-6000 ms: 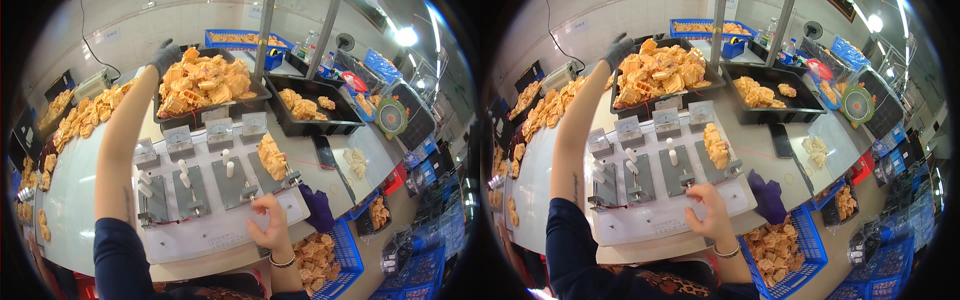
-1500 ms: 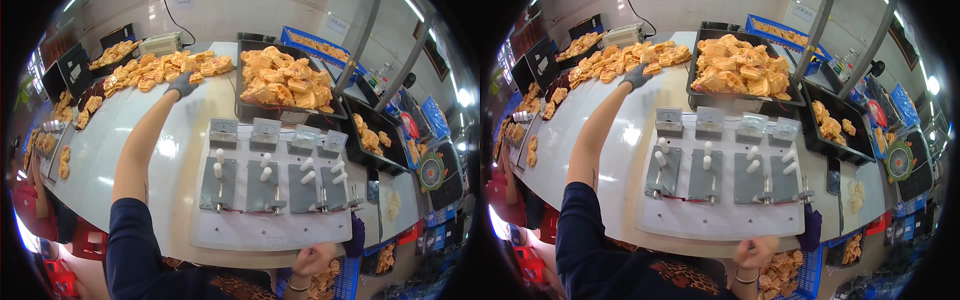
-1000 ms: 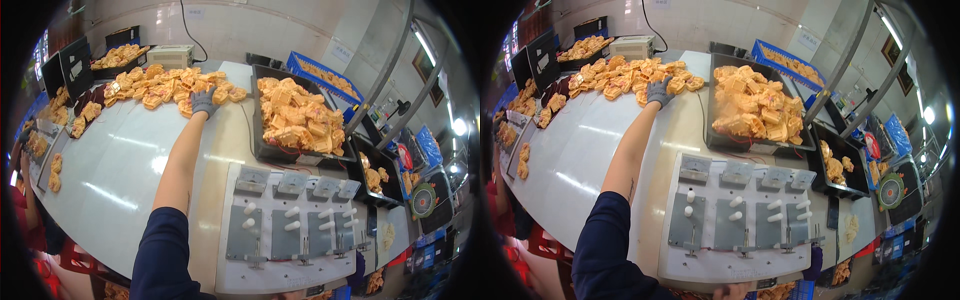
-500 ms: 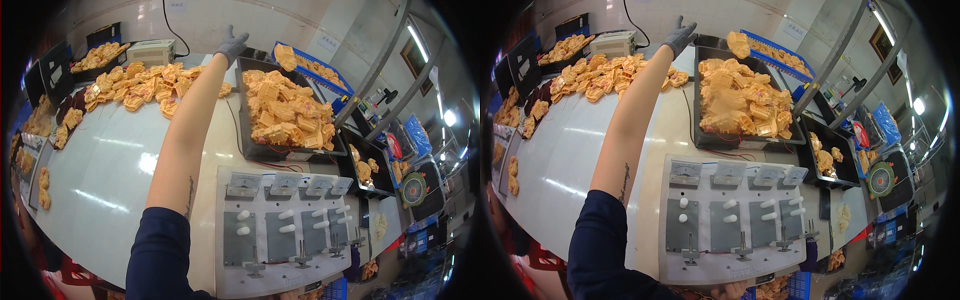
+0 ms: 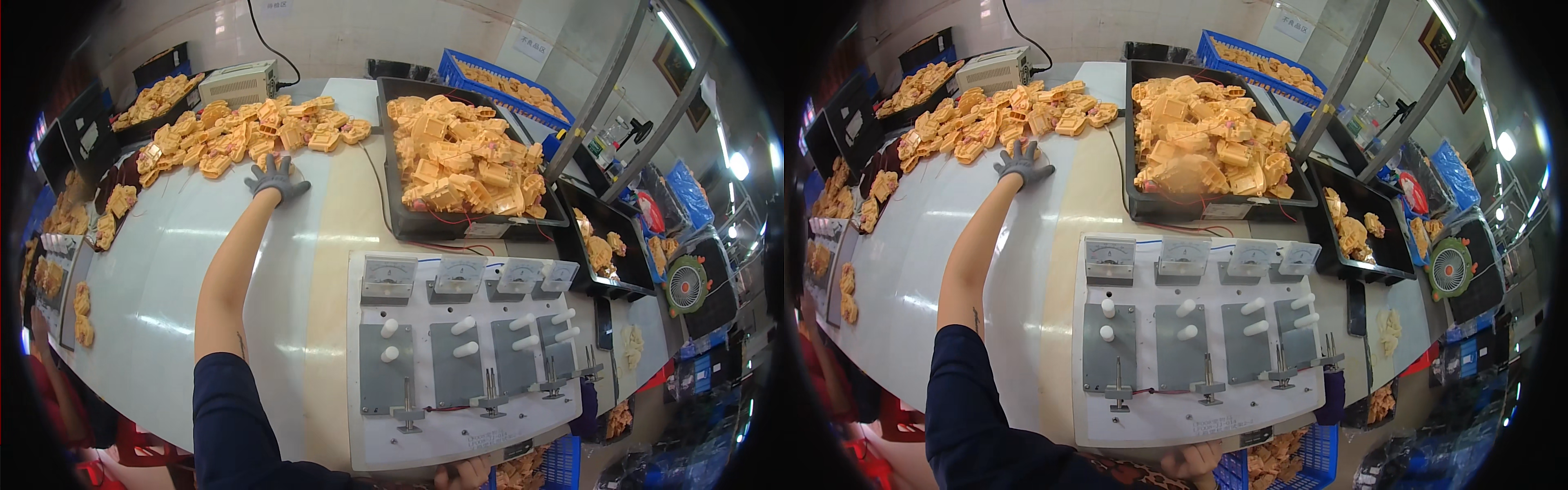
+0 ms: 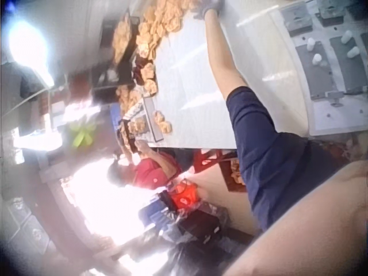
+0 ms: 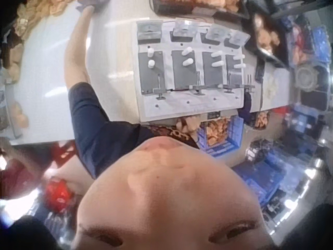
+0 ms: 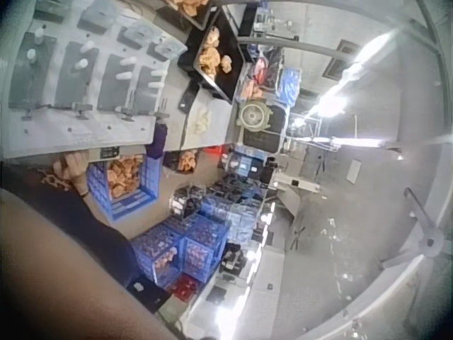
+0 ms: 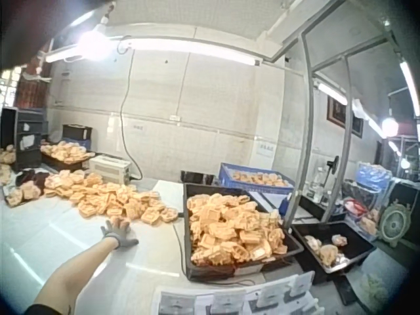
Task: Testing toy electronic components using a specialized meter-equipped jig on a factory production line.
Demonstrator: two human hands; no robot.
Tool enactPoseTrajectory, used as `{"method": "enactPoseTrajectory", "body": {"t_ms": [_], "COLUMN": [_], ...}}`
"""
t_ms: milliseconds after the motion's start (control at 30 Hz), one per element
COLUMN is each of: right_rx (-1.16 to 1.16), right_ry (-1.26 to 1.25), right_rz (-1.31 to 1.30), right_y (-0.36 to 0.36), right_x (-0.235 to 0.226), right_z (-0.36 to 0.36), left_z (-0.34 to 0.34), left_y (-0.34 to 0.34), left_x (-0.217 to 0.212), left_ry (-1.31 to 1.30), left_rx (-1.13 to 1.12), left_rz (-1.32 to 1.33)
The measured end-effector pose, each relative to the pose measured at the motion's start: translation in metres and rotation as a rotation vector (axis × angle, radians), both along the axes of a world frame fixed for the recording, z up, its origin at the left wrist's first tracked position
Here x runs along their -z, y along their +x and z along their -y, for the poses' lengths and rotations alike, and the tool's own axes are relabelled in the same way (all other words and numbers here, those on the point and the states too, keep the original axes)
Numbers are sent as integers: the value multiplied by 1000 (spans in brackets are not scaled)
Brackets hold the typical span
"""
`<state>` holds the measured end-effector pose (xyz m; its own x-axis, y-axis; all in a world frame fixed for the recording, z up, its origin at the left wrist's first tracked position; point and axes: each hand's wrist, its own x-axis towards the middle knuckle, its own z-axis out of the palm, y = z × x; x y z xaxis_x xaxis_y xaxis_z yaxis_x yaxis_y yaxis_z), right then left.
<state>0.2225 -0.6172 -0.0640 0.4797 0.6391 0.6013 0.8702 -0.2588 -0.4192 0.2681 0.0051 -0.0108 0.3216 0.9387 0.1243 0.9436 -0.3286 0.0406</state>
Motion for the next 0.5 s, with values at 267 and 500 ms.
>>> {"method": "enactPoseTrajectory", "body": {"t_ms": [267,500], "right_rx": [-30,-55], "right_ry": [-22,-34], "right_rz": [-18,31], "right_y": [-10,-9], "right_x": [1,3], "right_z": [10,8], "left_z": [51,12], "left_y": [-62,-63], "left_x": [-24,-45], "left_ry": [-185,-4], "left_rx": [346,278], "left_rz": [81,145]}}
